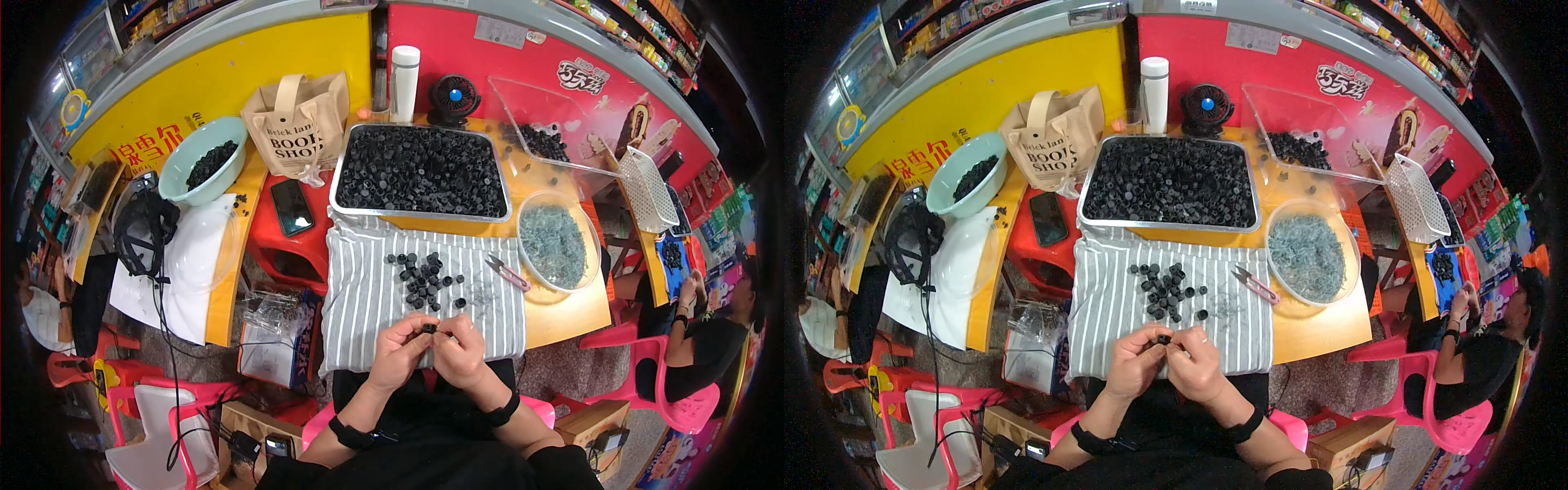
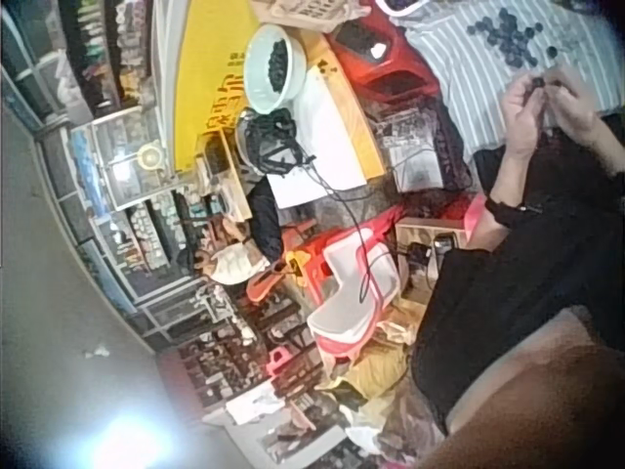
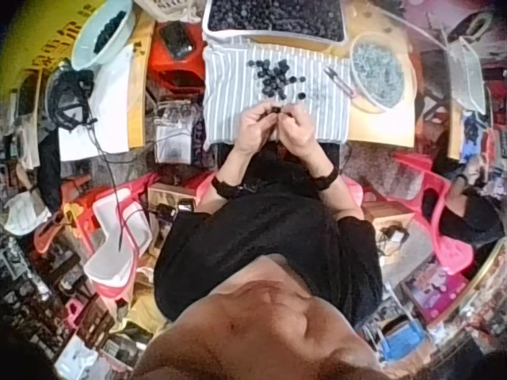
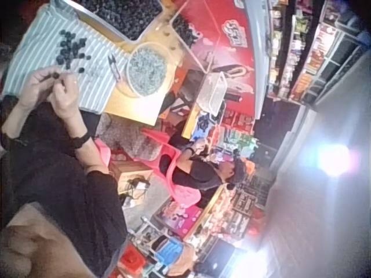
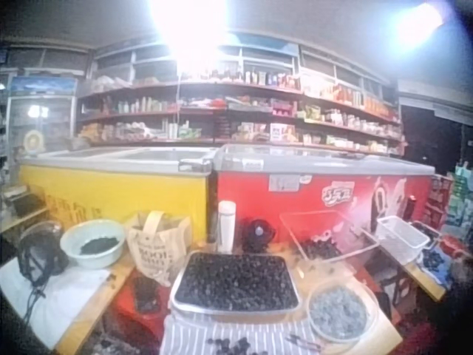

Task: Assembling small black plastic components by inserting tiny pieces into them by hand and with tweezers.

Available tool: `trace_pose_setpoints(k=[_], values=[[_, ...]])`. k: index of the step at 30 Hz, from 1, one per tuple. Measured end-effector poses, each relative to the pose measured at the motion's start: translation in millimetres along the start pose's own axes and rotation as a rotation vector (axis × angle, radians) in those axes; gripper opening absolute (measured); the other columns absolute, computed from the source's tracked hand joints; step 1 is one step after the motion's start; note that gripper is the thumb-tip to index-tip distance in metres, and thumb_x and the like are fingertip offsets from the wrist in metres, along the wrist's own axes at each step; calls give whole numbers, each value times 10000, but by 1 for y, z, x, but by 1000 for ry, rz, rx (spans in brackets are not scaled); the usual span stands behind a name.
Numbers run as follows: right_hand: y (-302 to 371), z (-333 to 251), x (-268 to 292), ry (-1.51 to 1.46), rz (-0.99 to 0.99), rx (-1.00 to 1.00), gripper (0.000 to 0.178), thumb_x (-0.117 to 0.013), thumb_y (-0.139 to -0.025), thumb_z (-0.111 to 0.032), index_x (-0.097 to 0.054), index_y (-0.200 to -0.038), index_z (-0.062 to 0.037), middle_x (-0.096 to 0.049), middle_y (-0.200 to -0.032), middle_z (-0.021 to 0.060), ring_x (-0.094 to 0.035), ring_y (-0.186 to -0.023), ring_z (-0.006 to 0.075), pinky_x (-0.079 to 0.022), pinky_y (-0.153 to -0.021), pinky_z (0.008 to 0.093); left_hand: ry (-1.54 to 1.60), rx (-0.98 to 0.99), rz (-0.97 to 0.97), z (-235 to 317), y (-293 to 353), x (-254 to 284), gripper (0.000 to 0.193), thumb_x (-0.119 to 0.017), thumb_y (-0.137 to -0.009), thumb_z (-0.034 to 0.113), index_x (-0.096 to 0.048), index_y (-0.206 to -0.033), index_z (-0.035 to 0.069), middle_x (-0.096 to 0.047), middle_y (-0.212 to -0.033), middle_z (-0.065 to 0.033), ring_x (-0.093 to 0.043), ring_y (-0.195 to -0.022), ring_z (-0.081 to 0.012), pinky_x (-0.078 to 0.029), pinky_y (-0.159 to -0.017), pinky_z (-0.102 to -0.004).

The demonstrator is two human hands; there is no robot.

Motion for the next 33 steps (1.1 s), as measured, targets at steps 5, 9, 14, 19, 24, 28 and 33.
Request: trace_pose_setpoints(k=[5, 9, 14, 19, 24, 28, 33], values=[[-11, 8, 1, -12, -81, -200, 229, -657, -716, 30, -645, -942, -5, -576, -851, 136, -588, -684, 303, -483, -566, 374, -39, 6, 71, 6, -1, -3, 277, -567, -906, -44, -585, -1182, -64, -603, -1104, -72, -583, -1017, -148, -454, -908, -276], [-15, 4, 1, 103, -193, -93, 304, -657, -728, 5, -636, -1031, -1, -579, -907, 136, -608, -749, 292, -502, -584, 377, 5, 21, 13, 3, -2, -3, 351, -531, -908, -87, -557, -1257, -64, -583, -1190, -96, -576, -1099, -176, -446, -967, -278], [-21, 25, 20, -145, -290, -332, 215, -685, -726, 3, -557, -896, -24, -566, -874, 147, -604, -764, 328, -488, -626, 405, 58, 33, 38, 2, 0, -2, 389, -547, -913, -58, -530, -1301, -45, -632, -1151, -148, -624, -1008, -187, -498, -880, -288], [-107, 118, 100, 216, 5, -399, 130, -704, -744, -17, -609, -832, -23, -597, -709, 86, -559, -620, 156, -455, -572, 308, 85, 30, 84, -2, 3, 14, 364, -550, -909, -49, -552, -1273, -51, -643, -1099, -170, -638, -942, -209, -514, -826, -301], [-187, 216, 196, 75, 452, -442, 315, -748, -724, -26, -637, -1017, 8, -625, -785, 47, -562, -682, 124, -466, -611, 284, 85, 42, 35, -7, -5, 1, 302, -563, -921, -16, -586, -1218, -62, -653, -1048, -150, -647, -894, -202, -512, -814, -300], [-143, 167, 94, -78, -141, -383, 158, -708, -769, -11, -668, -922, -7, -638, -814, 16, -595, -715, 118, -491, -645, 275, 117, 33, 69, -4, -3, 12, 250, -581, -922, -2, -611, -1164, -57, -659, -1012, -135, -645, -883, -185, -508, -791, -284], [-33, 78, 11, 126, -625, -212, 243, -723, -701, -97, -632, -922, -52, -608, -848, 125, -590, -840, 342, -483, -724, 442, 84, 65, 83, -2, -3, 5, 170, -556, -931, -2, -638, -1072, -53, -668, -970, -127, -647, -843, -178, -503, -753, -275]])
Point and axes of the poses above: each hand's wrist, its own y-axis away from the middle knuckle, its own x-axis out of the back of the hand, z = x × y, the point moved 8 cm from there along -y, towards the middle knuckle
